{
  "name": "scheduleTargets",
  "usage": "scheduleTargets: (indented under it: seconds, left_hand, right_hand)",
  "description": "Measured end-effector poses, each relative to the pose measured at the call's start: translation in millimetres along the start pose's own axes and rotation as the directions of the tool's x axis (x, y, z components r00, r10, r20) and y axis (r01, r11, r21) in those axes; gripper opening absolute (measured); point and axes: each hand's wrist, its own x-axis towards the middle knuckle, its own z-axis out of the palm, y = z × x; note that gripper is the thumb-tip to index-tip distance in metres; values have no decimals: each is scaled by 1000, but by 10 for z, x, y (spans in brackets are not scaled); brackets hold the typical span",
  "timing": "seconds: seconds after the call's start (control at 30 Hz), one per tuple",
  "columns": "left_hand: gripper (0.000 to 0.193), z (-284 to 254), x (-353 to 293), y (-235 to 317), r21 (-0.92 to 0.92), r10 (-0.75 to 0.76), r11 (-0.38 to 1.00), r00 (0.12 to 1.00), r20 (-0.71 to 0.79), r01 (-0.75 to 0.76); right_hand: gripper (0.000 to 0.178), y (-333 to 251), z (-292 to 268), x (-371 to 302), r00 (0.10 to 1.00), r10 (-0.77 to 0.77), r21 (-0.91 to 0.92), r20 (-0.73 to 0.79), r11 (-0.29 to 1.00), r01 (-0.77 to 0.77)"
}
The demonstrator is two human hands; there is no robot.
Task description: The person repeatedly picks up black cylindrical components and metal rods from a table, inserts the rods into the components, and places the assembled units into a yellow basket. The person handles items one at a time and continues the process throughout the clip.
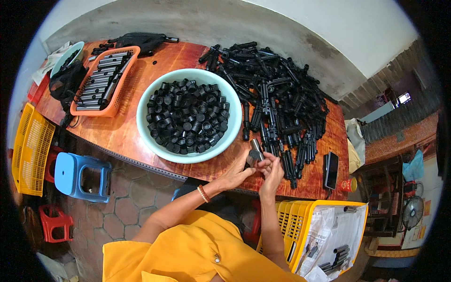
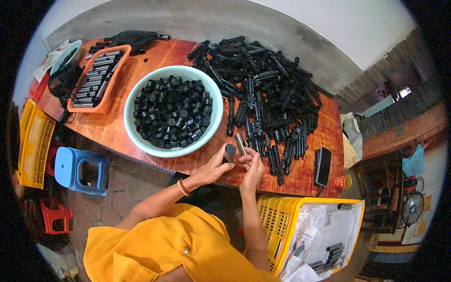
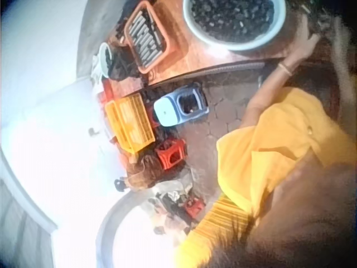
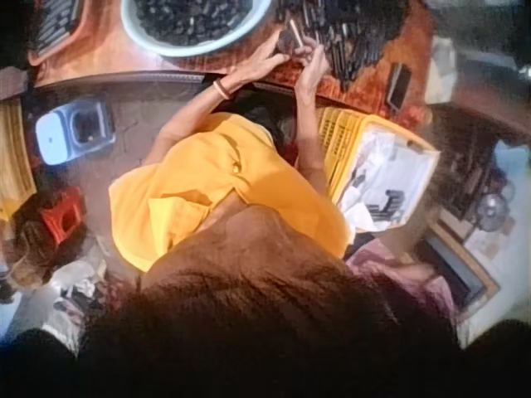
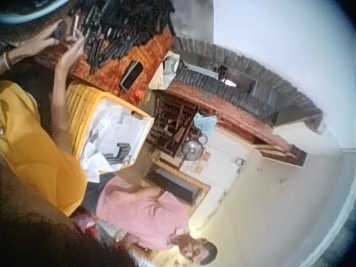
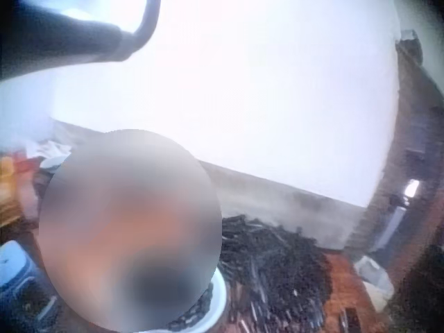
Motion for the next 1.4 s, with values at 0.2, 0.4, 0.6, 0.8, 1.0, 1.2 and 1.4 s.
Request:
scheduleTargets:
  seconds: [0.2,0.4,0.6,0.8,1.0,1.2,1.4]
  left_hand:
    - [40,-21,-131,-63,50,-240,968,966,-96,246]
    - [33,-94,-172,85,105,-315,934,927,-204,340]
    - [31,-127,-213,152,-213,-360,922,918,-165,323]
    - [26,-286,-297,437,-526,-412,765,910,42,371]
    - [34,-1270,-357,1278,-141,-154,980,983,-101,139]
    - [36,-2590,-363,1888,699,163,714,958,-237,51]
    - [35,-3944,-311,1767,931,277,332,928,-249,151]
  right_hand:
    - [39,320,47,-120,994,-112,-132,-10,985,109]
    - [40,494,28,-130,996,-89,-134,14,987,90]
    - [38,460,79,-151,1000,17,-103,-18,995,-19]
    - [36,753,-36,-92,994,-105,-205,-40,974,95]
    - [35,710,21,-102,983,-181,-260,10,949,177]
    - [35,594,68,-132,971,-236,-357,45,904,236]
    - [35,607,116,-129,970,-240,-450,28,864,227]
